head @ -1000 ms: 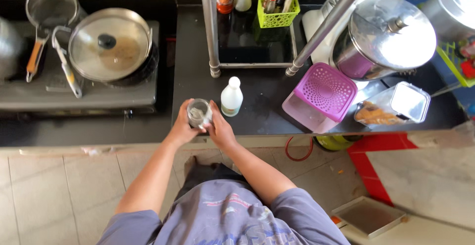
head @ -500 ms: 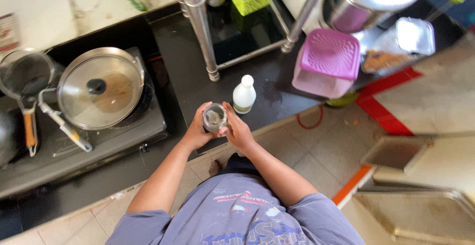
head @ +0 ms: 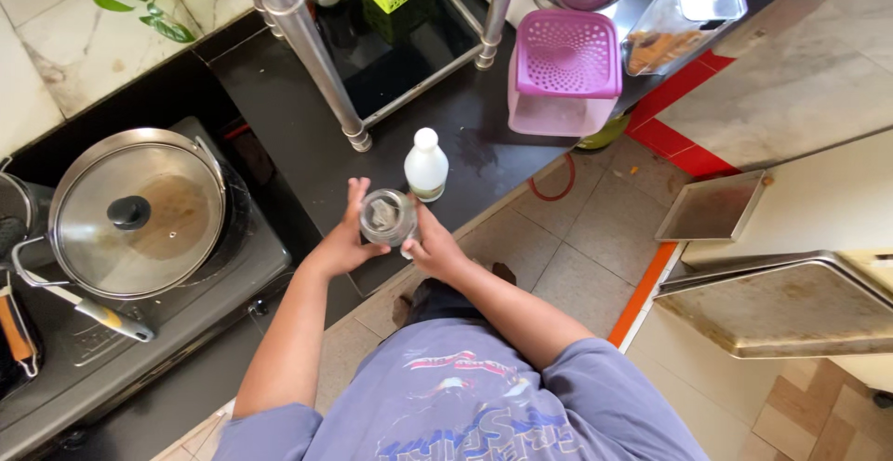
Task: The person wipes several glass jars and plastic containers with a cloth, then places them on a metal shelf. The person also moves a green basket and a white bottle, arranging them on the shelf. The person handles a plastic container with a lid and places it on the shelf.
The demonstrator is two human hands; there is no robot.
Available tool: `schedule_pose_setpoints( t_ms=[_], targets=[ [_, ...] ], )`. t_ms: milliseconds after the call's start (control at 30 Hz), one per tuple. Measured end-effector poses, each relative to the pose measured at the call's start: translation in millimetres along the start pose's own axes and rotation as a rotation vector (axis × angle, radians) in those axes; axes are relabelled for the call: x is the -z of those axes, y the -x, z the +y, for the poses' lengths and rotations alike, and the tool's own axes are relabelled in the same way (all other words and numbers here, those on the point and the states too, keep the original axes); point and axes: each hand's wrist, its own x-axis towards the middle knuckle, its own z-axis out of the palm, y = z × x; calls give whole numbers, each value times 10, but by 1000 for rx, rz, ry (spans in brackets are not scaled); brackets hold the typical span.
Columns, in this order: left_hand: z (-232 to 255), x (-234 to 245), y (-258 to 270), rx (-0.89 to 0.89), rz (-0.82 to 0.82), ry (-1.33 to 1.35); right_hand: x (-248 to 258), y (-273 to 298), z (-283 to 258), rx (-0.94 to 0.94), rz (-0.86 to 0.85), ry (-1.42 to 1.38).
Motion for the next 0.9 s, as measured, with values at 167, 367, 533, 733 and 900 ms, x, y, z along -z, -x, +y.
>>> schedule_pose_setpoints(
  t_ms=[167, 367, 533, 733, 900],
  targets=[
    [521, -129, 250, 296, 226, -26, 169, -46, -273, 149, -22, 50],
    [805, -449, 291, 331, 535, -143, 218, -98, -64, 175, -95, -37],
    [728, -659, 202, 263, 718, -256, 44, -188, 397, -10, -114, -66],
    [662, -545, 231, 319, 594, -143, -84, -362, 482, -152, -136, -246],
    [464, -322, 266, 272, 394, -6, 66, -355, 245, 339, -71, -205]
  ],
)
